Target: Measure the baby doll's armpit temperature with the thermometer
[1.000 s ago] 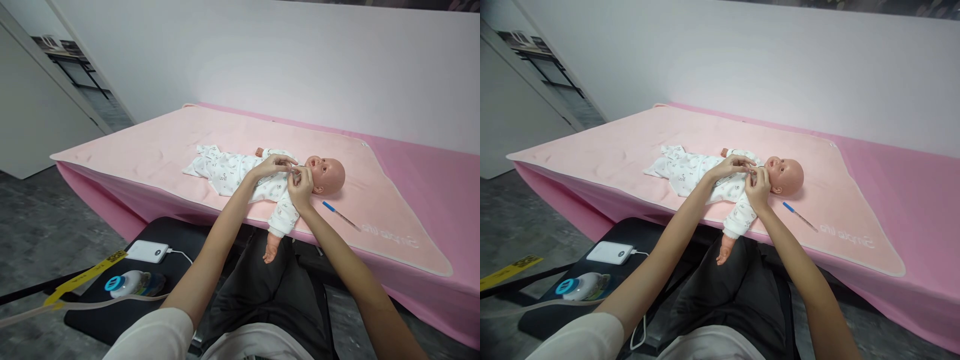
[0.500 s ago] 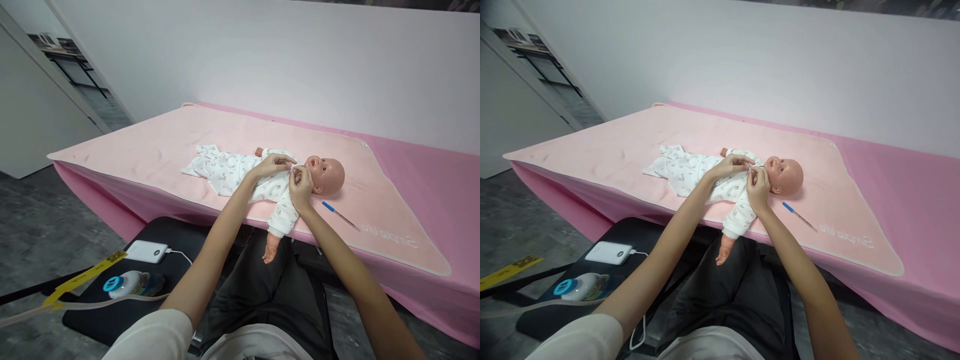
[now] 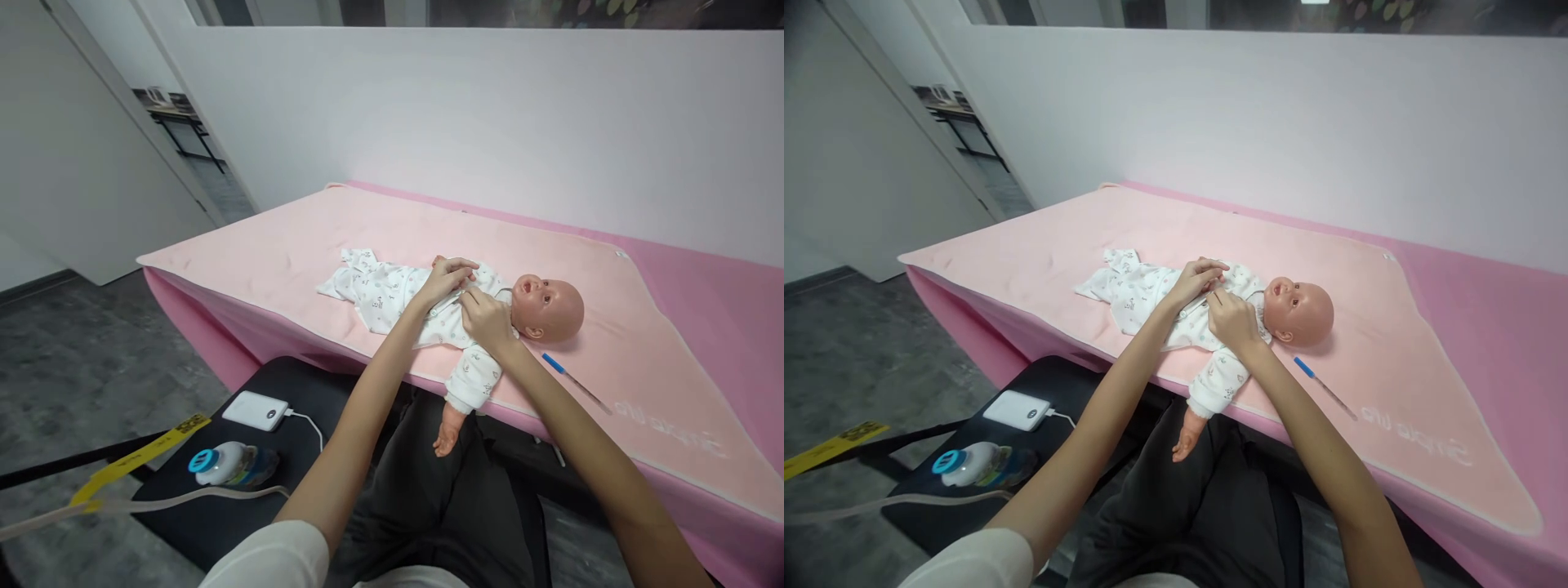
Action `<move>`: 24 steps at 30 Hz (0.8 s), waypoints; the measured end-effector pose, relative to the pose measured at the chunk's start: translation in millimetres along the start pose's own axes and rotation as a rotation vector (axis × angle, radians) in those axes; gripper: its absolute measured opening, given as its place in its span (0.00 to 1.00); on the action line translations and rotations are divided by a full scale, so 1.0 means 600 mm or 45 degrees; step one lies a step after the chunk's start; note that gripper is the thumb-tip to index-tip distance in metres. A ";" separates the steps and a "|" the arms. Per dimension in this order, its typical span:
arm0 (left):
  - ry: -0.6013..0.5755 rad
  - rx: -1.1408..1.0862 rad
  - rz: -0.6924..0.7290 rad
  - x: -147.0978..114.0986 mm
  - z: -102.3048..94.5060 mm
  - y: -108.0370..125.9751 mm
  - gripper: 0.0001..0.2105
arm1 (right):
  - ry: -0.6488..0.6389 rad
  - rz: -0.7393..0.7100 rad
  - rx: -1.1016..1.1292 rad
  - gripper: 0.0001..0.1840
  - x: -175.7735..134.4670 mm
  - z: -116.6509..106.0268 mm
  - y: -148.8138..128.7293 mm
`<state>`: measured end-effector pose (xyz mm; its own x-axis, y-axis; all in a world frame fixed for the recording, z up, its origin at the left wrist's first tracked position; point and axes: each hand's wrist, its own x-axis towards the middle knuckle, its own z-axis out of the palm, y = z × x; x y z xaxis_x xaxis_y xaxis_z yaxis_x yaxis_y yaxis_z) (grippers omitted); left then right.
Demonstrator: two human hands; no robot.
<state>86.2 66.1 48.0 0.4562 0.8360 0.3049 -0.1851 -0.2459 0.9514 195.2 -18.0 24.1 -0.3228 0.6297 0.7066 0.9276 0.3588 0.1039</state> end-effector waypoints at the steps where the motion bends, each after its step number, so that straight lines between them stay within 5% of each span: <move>1: 0.053 -0.010 0.000 0.000 -0.003 -0.001 0.09 | 0.003 -0.010 0.001 0.08 0.007 0.001 -0.001; 7: 0.382 -0.011 0.087 -0.027 -0.021 -0.002 0.09 | 0.133 -0.153 0.184 0.09 0.022 0.009 -0.008; 14: 0.299 0.511 0.224 -0.085 -0.012 0.003 0.10 | 0.353 -0.269 0.352 0.12 0.009 0.012 0.004; 18: 0.402 0.869 0.351 -0.108 -0.003 -0.002 0.16 | 0.467 -0.292 0.460 0.12 0.006 0.020 0.006; 24: 0.374 1.041 0.430 -0.131 0.000 -0.008 0.10 | 0.422 -0.165 0.616 0.12 0.002 0.024 0.006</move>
<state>51.2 1.3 19.3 0.2311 0.7201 0.6543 0.4536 -0.6747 0.5823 195.5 -6.0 15.3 -0.2795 0.3394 0.8982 0.6685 0.7403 -0.0717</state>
